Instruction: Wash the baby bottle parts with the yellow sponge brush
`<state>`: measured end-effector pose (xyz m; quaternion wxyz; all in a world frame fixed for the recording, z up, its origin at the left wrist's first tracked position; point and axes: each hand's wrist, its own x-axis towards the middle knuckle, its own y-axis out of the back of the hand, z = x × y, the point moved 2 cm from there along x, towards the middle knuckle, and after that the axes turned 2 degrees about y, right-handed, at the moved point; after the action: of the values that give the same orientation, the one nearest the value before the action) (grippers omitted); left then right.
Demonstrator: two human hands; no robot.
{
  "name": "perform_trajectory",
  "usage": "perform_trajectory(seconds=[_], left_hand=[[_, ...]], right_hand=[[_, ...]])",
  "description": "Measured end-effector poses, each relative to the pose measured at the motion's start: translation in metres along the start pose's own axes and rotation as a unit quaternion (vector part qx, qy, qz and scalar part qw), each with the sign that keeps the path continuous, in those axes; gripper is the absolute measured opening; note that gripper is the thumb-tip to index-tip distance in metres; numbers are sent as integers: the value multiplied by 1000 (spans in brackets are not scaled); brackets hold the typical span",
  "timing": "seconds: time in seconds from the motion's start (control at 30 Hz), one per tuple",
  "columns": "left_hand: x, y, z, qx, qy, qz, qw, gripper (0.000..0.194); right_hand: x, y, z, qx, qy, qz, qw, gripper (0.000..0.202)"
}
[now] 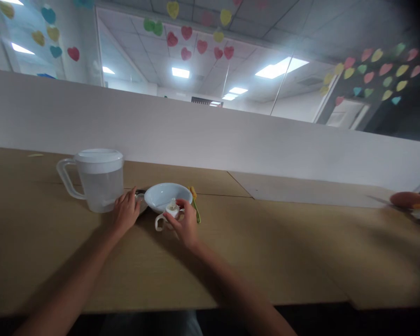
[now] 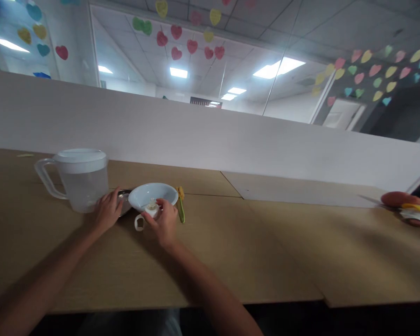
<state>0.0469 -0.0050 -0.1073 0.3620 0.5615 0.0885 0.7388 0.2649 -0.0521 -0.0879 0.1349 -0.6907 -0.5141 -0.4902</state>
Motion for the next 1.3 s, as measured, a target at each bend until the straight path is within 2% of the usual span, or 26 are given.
perform_trajectory(seconds=[0.13, 0.23, 0.3, 0.37, 0.47, 0.5, 0.53, 0.63, 0.73, 0.8, 0.93, 1.07, 1.2, 1.3], left_hand=[[-7, -14, -11, 57, 53, -66, 995, 32], [-7, -13, -11, 57, 79, -80, 992, 29], [-2, -7, -9, 36, 98, -67, 992, 27], [5, 5, -3, -4, 128, -3, 992, 30], [12, 26, 13, -120, 133, 146, 973, 40], [11, 31, 21, -170, 116, 172, 963, 43], [10, 34, 30, -216, 93, 174, 956, 46], [-2, 32, 59, -303, 20, 90, 949, 53], [-15, 28, 82, -328, -40, -2, 944, 54], [-20, 26, 91, -327, -62, -41, 942, 50], [-23, 20, 93, -327, -62, -87, 939, 49], [-27, 9, 90, -362, -43, -139, 921, 54], [-32, -2, 87, -391, -10, -144, 909, 51], [-35, -9, 83, -398, 18, -144, 906, 49]], right_hand=[[1, 2, -2, 2, -2, -3, 1000, 45], [2, 3, -3, 10, -9, -11, 1000, 46], [2, 2, -3, 12, -14, -10, 1000, 47], [2, 3, -3, 4, -12, -6, 1000, 47], [4, 8, -7, -16, 20, -12, 1000, 50], [5, 11, -9, -19, 37, -15, 999, 51], [6, 14, -11, -20, 54, -19, 998, 53], [11, 22, -13, -10, 97, -27, 995, 55], [13, 24, -13, -12, 138, -53, 989, 53], [13, 23, -11, -19, 162, -69, 984, 51], [8, 17, -2, -22, 165, -58, 984, 48], [-1, 10, 11, -10, 142, -31, 989, 44], [-8, 4, 18, 5, 94, -15, 995, 39], [-10, 4, 18, -4, 105, -4, 994, 36]])
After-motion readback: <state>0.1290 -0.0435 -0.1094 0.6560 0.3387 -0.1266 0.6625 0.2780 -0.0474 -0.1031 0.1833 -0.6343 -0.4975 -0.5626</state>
